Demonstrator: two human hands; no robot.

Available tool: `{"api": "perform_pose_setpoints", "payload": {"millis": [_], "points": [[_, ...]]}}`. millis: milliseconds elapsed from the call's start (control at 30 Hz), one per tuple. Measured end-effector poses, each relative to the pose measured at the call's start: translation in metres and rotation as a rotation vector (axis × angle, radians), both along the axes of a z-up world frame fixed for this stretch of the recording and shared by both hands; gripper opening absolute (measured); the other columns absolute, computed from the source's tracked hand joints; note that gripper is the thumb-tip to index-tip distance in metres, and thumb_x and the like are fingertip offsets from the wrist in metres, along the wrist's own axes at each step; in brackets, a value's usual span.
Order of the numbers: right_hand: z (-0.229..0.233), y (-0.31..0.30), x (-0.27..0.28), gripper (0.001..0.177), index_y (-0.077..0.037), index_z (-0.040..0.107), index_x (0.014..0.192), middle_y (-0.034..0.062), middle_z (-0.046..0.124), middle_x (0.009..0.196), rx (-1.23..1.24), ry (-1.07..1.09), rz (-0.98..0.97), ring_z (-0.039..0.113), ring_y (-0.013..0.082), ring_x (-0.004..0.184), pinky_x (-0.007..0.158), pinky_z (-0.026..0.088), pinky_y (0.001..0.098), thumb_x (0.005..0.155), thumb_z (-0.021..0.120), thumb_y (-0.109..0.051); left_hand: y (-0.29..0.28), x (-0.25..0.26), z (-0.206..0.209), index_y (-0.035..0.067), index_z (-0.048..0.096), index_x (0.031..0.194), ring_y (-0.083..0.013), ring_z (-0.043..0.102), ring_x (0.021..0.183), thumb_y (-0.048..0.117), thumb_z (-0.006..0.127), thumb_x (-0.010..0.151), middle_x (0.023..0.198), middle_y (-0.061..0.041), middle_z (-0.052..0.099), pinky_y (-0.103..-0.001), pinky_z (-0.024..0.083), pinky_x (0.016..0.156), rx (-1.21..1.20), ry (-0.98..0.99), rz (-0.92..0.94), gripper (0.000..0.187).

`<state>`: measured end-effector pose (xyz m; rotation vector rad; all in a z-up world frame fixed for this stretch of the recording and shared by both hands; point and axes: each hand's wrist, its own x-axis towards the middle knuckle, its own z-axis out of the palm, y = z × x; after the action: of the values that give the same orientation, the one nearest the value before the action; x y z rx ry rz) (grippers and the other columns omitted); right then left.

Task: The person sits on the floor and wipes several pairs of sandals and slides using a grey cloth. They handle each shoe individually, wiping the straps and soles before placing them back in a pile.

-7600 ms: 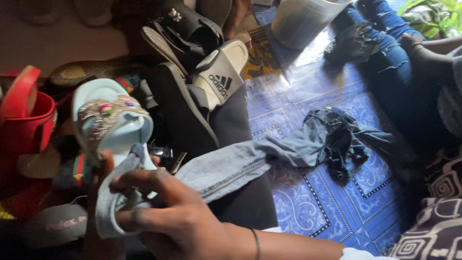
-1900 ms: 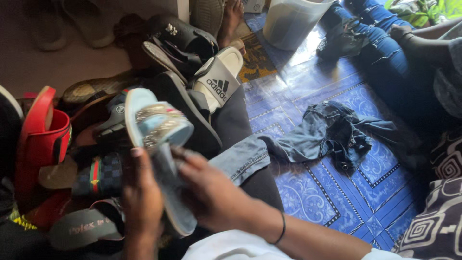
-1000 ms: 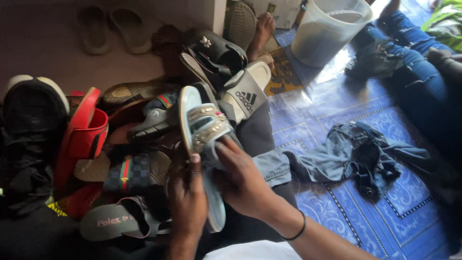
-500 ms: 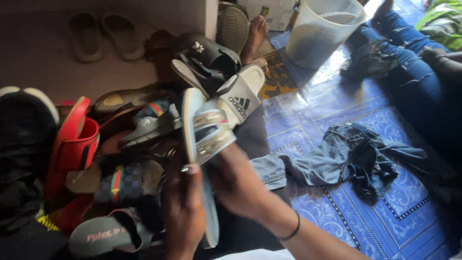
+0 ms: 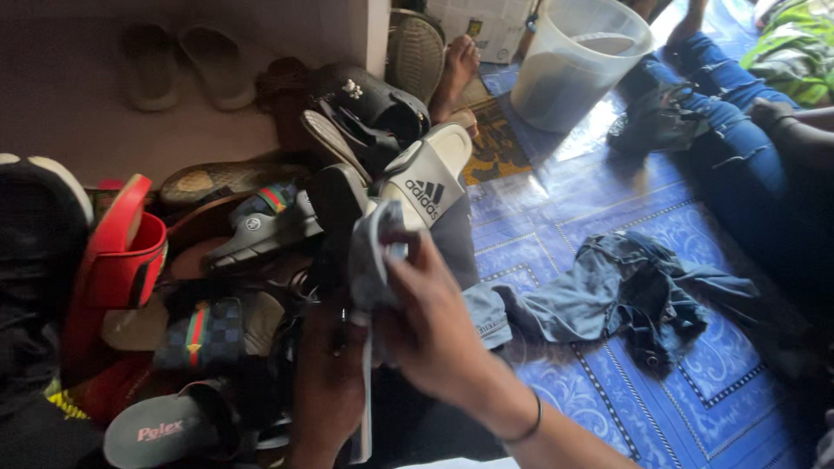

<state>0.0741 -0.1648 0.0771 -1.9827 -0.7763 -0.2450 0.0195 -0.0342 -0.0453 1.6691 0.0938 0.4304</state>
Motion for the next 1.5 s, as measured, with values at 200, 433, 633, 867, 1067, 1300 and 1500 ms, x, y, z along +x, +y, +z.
{"api": "perform_pose_setpoints", "payload": {"millis": [200,433,633,867,1067,1300,1500], "points": [[-0.007,-0.007,0.044,0.051,-0.001,0.061,0.127,0.0176,0.057,0.131,-0.011,0.013,-0.133,0.058,0.0372,0.123,0.107,0.048,0.0374,0.078,0.063,0.012,-0.003,-0.008,0.032,0.012,0.053,0.145,-0.0233,0.066,0.101,0.022,0.067,0.089,0.121,-0.010,0.057,-0.038,0.062,0.073,-0.172,0.215,-0.103,0.058],[-0.007,0.011,-0.013,0.059,-0.001,0.058,0.127,0.0207,0.055,0.134,0.011,0.005,0.055,0.058,0.0400,0.126,0.107,0.049,0.0390,0.069,0.067,0.008,-0.004,-0.009,0.007,0.000,0.048,0.137,-0.0334,0.060,0.120,0.007,0.072,0.079,0.128,-0.018,0.059,-0.045,0.046,0.102,0.068,-0.006,-0.050,0.063],[-0.010,0.013,-0.032,0.067,-0.005,0.063,0.129,0.0162,0.059,0.129,-0.106,0.083,0.185,0.061,0.0370,0.122,0.101,0.051,0.0350,0.064,0.071,0.006,0.012,-0.016,0.002,0.001,0.055,0.128,-0.0328,0.063,0.117,0.004,0.069,0.080,0.123,-0.020,0.064,-0.044,0.048,0.099,0.139,0.013,-0.036,0.050],[-0.008,0.001,0.038,0.038,0.000,0.065,0.114,0.0138,0.060,0.113,0.046,0.131,-0.041,0.063,0.0277,0.106,0.093,0.051,0.0314,0.078,0.061,0.012,0.002,-0.020,0.039,-0.001,0.041,0.148,-0.0378,0.052,0.134,-0.010,0.068,0.070,0.143,-0.026,0.053,-0.044,0.043,0.107,0.192,-0.139,-0.066,0.083],[0.011,-0.007,0.007,0.037,-0.001,0.064,0.107,0.0180,0.057,0.108,-0.120,-0.023,-0.074,0.060,0.0410,0.101,0.086,0.053,0.0370,0.072,0.064,0.008,0.005,-0.022,0.037,0.010,0.040,0.151,-0.0294,0.060,0.129,-0.010,0.064,0.073,0.145,-0.014,0.054,-0.038,0.051,0.102,-0.026,0.158,-0.151,0.084],[-0.002,-0.006,-0.033,0.029,-0.010,0.063,0.093,0.0126,0.060,0.100,-0.334,0.017,0.287,0.065,0.0363,0.098,0.079,0.052,0.0388,0.070,0.080,-0.004,0.024,-0.011,-0.016,0.010,0.063,0.122,-0.0268,0.072,0.109,0.003,0.072,0.083,0.116,-0.012,0.073,-0.038,0.055,0.094,0.251,-0.030,-0.156,0.041],[-0.038,0.001,-0.004,0.052,-0.009,0.054,0.121,0.0162,0.060,0.106,0.447,0.370,0.070,0.062,0.0267,0.098,0.086,0.054,0.0341,0.074,0.073,0.001,0.019,-0.019,0.022,0.008,0.055,0.134,-0.0250,0.071,0.096,0.001,0.065,0.080,0.113,-0.012,0.068,-0.038,0.058,0.076,0.140,0.152,-0.023,0.056]]}}
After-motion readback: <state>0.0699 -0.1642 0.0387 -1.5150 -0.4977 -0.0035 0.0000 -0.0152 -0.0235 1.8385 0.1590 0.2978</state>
